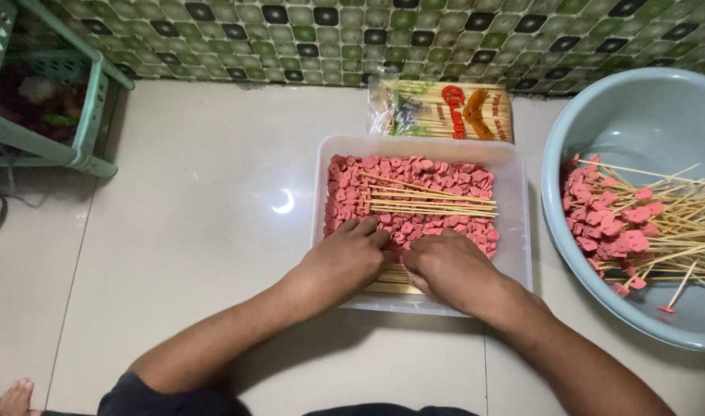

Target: The person is threading small, heart-shaped pieces of pink processed meat onto wooden skewers, placing the finished skewers into a large basin.

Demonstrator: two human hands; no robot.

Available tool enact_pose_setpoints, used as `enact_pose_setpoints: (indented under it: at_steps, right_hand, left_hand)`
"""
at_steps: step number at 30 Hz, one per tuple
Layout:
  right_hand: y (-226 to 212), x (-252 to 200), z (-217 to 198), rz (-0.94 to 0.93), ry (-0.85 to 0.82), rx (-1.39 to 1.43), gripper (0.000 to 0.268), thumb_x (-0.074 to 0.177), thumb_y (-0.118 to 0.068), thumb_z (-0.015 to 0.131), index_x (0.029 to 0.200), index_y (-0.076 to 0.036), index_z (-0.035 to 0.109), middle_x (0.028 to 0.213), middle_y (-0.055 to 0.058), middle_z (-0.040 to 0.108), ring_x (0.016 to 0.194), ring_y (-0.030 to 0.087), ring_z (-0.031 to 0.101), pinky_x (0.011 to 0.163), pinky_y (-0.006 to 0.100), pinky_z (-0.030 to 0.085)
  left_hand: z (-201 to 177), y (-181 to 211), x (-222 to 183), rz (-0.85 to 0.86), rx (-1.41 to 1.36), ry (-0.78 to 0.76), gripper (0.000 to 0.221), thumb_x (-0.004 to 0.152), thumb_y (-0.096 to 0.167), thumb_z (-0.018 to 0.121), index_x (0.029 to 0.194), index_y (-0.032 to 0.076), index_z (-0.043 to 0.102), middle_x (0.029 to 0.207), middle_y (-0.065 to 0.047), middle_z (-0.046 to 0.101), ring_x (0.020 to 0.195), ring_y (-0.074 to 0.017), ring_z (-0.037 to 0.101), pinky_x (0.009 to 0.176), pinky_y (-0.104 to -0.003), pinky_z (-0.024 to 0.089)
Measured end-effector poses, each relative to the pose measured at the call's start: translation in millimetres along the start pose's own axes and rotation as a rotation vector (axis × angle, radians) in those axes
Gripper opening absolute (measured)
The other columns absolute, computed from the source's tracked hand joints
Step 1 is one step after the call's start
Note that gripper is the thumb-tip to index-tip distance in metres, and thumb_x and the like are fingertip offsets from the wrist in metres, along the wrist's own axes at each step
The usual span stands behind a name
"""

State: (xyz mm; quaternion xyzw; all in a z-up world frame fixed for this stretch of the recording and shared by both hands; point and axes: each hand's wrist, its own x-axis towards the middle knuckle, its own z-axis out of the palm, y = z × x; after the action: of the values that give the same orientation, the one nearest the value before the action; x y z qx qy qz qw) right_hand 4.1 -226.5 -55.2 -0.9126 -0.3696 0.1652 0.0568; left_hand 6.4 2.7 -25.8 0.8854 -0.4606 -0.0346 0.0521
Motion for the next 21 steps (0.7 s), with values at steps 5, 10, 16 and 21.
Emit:
enact_pose_setpoints:
  at_steps: [5,10,16,21]
  right_hand:
    - [-4,0,-2,-0.007,0.028,0.047,0.01,0.083,-0.026,0.07,0.083,-0.016,0.074,0.081,0.005,0.072,0.087,0.03,0.071,0.074,0.045,0.051]
    - [-3,-1,-9,-0.016,0.038,0.089,0.013,0.082,-0.024,0.067,0.078,-0.012,0.072,0.079,0.009,0.071,0.085,0.034,0.071,0.073,0.046,0.051]
    - [-1,-4,-22,0.004,0.037,0.116,0.014,0.077,-0.026,0.064,0.082,-0.014,0.07,0.083,0.008,0.07,0.088,0.035,0.071,0.074,0.049,0.052]
    - [-5,-11,-41,0.129,0.093,0.218,0.009,0.079,-0.025,0.064,0.083,-0.017,0.067,0.078,0.007,0.071,0.084,0.037,0.073,0.071,0.049,0.056]
  left_hand:
    - [1,4,-2,-0.01,-0.003,0.021,0.017,0.089,0.02,0.071,0.1,0.013,0.081,0.107,-0.01,0.074,0.107,-0.0324,0.062,0.089,-0.046,0.053]
    - [1,2,-1,-0.016,0.028,0.079,0.017,0.089,0.023,0.071,0.098,0.014,0.081,0.105,-0.009,0.073,0.105,-0.0314,0.062,0.087,-0.045,0.054]
    - [5,-5,5,-0.045,-0.182,0.213,0.016,0.086,0.023,0.077,0.099,0.014,0.079,0.094,-0.008,0.069,0.097,-0.0307,0.061,0.081,-0.043,0.054]
    - [-6,-7,6,-0.077,-0.307,0.454,0.017,0.087,0.028,0.08,0.096,0.017,0.071,0.088,-0.005,0.062,0.088,-0.0291,0.058,0.078,-0.04,0.053]
